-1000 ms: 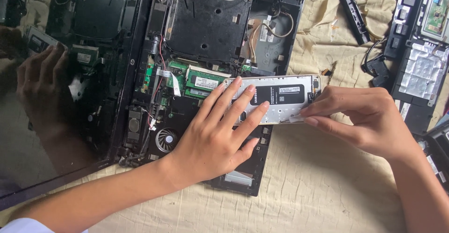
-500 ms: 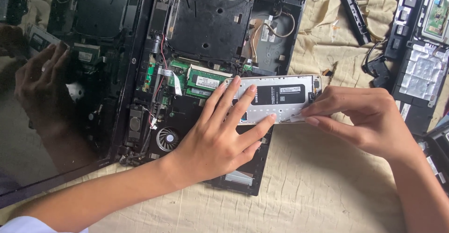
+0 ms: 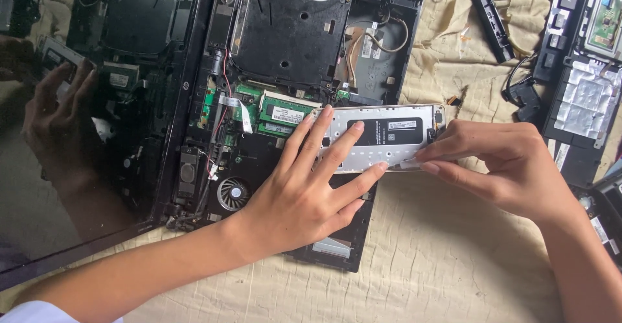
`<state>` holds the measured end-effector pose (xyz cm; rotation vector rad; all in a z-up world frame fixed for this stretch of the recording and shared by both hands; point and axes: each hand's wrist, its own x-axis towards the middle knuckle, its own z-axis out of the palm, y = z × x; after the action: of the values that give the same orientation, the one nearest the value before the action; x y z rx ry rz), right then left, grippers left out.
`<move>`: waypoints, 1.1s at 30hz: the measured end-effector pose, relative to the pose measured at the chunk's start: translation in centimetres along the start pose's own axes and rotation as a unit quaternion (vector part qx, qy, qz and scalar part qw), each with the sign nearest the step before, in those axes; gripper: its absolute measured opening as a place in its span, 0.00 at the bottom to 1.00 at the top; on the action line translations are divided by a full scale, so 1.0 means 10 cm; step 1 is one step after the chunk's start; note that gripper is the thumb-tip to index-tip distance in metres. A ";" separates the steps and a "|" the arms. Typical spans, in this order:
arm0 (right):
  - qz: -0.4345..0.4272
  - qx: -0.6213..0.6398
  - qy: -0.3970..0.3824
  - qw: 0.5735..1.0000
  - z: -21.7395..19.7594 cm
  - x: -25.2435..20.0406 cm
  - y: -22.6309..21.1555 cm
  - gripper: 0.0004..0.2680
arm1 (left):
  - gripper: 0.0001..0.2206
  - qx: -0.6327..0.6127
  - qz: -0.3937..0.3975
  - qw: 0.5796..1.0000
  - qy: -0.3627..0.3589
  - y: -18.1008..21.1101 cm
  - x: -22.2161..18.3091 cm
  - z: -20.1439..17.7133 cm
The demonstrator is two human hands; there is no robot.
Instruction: Unscrewing and removing a hard drive bracket from a disassembled laptop using a screwdriver.
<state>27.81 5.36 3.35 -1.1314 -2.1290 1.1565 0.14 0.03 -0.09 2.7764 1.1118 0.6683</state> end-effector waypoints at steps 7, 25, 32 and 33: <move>0.004 0.006 0.001 1.000 -0.01 0.00 0.00 0.03 | 0.21 0.003 -0.005 1.000 -0.008 0.00 0.00 0.00; -0.141 -0.048 0.045 0.988 0.25 -0.11 -0.52 0.05 | 0.09 -0.090 0.081 0.981 0.149 -0.02 0.01 -0.07; -0.154 -0.067 0.049 0.985 0.27 -0.12 -0.53 0.06 | 0.05 -0.102 0.089 0.977 0.163 -0.03 0.00 -0.06; -0.153 -0.072 0.050 0.984 0.28 -0.12 -0.53 0.05 | 0.06 -0.094 0.087 0.979 0.159 -0.03 0.00 -0.06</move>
<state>24.18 1.43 6.33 -0.8603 -2.2389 0.8017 -0.30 0.18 0.33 2.6843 0.7978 1.2048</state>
